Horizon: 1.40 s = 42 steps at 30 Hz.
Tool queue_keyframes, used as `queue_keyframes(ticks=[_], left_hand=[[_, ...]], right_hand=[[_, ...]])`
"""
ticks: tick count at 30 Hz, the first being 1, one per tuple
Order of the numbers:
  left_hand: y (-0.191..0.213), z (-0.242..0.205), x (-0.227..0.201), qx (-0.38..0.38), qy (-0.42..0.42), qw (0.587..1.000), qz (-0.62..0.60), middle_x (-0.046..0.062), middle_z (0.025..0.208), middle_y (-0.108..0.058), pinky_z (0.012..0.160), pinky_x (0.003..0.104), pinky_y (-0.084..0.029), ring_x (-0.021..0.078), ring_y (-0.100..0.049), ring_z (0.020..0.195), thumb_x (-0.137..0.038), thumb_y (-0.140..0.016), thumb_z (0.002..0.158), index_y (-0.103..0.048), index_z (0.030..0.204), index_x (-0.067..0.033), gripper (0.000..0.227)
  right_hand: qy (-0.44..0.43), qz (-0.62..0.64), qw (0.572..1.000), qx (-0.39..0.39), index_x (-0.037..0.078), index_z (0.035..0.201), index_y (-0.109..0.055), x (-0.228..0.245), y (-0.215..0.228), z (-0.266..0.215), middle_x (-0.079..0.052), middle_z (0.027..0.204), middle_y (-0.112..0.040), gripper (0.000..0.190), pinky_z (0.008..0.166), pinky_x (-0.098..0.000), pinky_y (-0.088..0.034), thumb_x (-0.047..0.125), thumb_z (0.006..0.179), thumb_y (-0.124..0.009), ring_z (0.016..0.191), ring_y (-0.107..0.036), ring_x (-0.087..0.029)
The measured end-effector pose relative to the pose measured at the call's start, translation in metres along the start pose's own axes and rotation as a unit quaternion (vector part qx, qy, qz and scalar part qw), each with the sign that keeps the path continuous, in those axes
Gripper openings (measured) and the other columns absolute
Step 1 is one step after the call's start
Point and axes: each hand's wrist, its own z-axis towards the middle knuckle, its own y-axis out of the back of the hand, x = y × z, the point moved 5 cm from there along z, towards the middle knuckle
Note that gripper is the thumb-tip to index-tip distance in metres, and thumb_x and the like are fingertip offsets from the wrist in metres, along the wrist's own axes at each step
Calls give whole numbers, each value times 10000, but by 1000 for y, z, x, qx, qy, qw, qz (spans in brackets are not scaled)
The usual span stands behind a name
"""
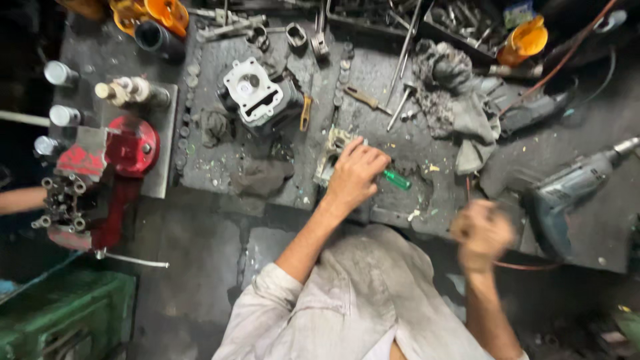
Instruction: The person uses a screwdriver to scrape and clean the inner surface of a metal engine cylinder block. They rotate the cylinder to access different areas and continue scraping the interior walls.
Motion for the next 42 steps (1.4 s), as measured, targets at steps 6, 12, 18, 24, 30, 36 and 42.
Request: queue_keyframes(ticks=[6, 12, 18, 24, 30, 36, 42], left_hand=[[-1, -1, 2, 5, -3, 1000, -1, 27, 1048, -658, 1186, 474, -382, 238, -628, 1090, 12, -715, 686, -665, 1081, -105, 415], [-1, -1, 2, 8, 1, 1000, 2, 31, 1053, -657, 1179, 478, -383, 243, -626, 1088, 9, -732, 665, -654, 1067, -99, 424], [1, 0, 1, 9, 3, 1000, 5, 31, 1068, -658, 1178, 477, -389, 241, -628, 1098, -9, -760, 645, -639, 1063, -93, 443], [5, 2, 0, -4, -2, 1000, 3, 24, 1075, -659, 1179, 479, -391, 226, -628, 1094, -113, -805, 712, -669, 1125, -106, 435], [0, -2, 0, -8, -9, 1000, 15, 29, 1107, -666, 1169, 490, -391, 244, -623, 1109, -150, -803, 753, -676, 1175, -126, 442], [-8, -3, -2, 18, -35, 996, 78, 9, 1064, -664, 1178, 506, -378, 219, -615, 1115, -116, -749, 827, -676, 1067, -161, 255], [-10, -3, -5, 24, -28, 995, 93, 4, 1024, -651, 1181, 506, -362, 228, -600, 1111, -152, -736, 853, -676, 1082, -157, 237]], right_hand=[[203, 76, 976, -30, 74, 841, -520, 28, 45, 5, 28, 589, -475, 264, 413, -274, -358, 249, 1039, -538, 456, -427, -76], [-174, -63, 956, 230, 85, 838, -522, -27, -38, -36, 35, 596, -491, 261, 423, -277, -372, 270, 1021, -541, 469, -438, -74], [-227, -52, 963, 133, 85, 833, -516, -37, -38, -44, 34, 611, -463, 274, 430, -282, -324, 250, 1050, -548, 496, -401, -64], [321, 2, 942, -99, 141, 988, -565, 32, 66, -16, 20, 690, -441, 343, 513, -241, -352, 377, 1165, -390, 489, -395, -68], [222, 68, 972, 42, 56, 1142, -585, 9, 64, -23, -118, 918, -542, 354, 654, -314, -457, 386, 1100, -463, 737, -535, -200], [-366, -83, 884, 277, 72, 821, -483, -40, -44, -58, -1, 557, -442, 370, 390, -322, -362, 347, 1062, -435, 414, -416, -143], [-246, -12, 949, 194, 78, 877, -493, -4, -41, -26, 18, 604, -447, 325, 410, -261, -362, 315, 1094, -441, 457, -436, -88]])
